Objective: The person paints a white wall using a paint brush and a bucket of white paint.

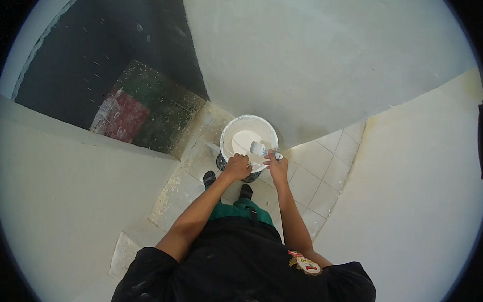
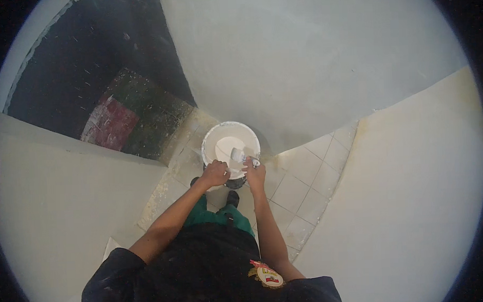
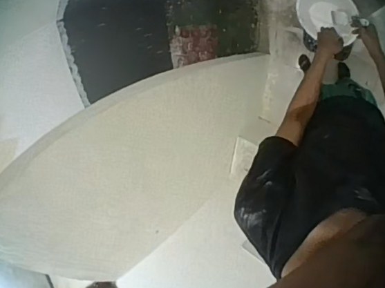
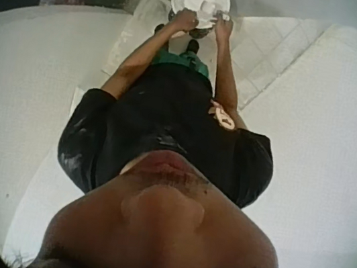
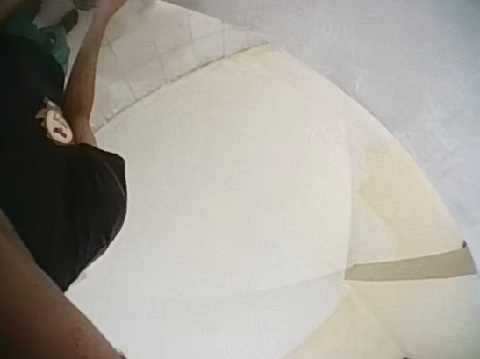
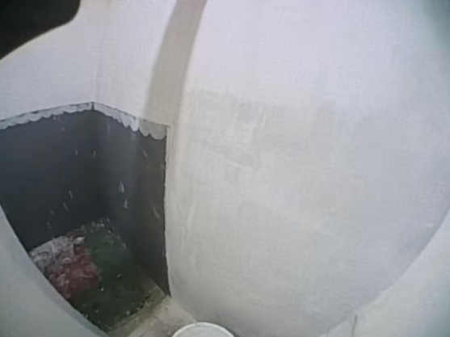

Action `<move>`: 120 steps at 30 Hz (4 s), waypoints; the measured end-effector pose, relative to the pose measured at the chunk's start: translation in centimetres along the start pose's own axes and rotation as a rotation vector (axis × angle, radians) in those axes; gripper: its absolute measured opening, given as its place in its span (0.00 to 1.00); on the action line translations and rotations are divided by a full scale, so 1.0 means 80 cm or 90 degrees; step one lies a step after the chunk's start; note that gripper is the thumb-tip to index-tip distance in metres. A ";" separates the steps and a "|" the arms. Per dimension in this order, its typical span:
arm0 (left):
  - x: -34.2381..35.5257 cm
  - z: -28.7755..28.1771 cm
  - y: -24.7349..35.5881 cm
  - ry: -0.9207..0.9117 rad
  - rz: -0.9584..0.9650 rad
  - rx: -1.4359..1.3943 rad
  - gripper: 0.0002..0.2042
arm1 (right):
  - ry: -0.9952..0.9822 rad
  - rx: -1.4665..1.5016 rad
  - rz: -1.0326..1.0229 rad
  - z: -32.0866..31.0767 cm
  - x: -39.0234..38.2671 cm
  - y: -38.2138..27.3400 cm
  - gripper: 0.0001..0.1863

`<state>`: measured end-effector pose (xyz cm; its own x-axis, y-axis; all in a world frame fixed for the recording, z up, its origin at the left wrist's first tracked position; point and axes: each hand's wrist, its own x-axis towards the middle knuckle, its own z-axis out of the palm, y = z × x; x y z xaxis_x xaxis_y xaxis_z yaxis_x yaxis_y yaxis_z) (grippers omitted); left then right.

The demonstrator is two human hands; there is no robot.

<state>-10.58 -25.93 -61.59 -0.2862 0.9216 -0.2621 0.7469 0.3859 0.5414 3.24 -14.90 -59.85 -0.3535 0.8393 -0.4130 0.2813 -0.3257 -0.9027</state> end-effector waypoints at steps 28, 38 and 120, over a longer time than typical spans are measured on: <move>0.074 0.006 -0.124 -0.251 0.011 -0.364 0.17 | 0.146 0.332 0.328 0.128 0.120 0.156 0.22; 0.113 -0.020 -0.167 -0.332 -0.082 -0.507 0.14 | 0.348 0.277 0.164 0.133 0.087 0.097 0.20; 0.045 -0.298 0.090 -0.432 0.372 -0.326 0.13 | -0.563 1.047 -0.105 0.078 0.005 -0.111 0.27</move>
<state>-20.54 -18.86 -39.54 0.5575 0.8149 -0.1582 0.2704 0.0019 0.9628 -4.95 -14.35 -52.75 -0.7347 0.6382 0.2300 -0.6374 -0.7655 0.0881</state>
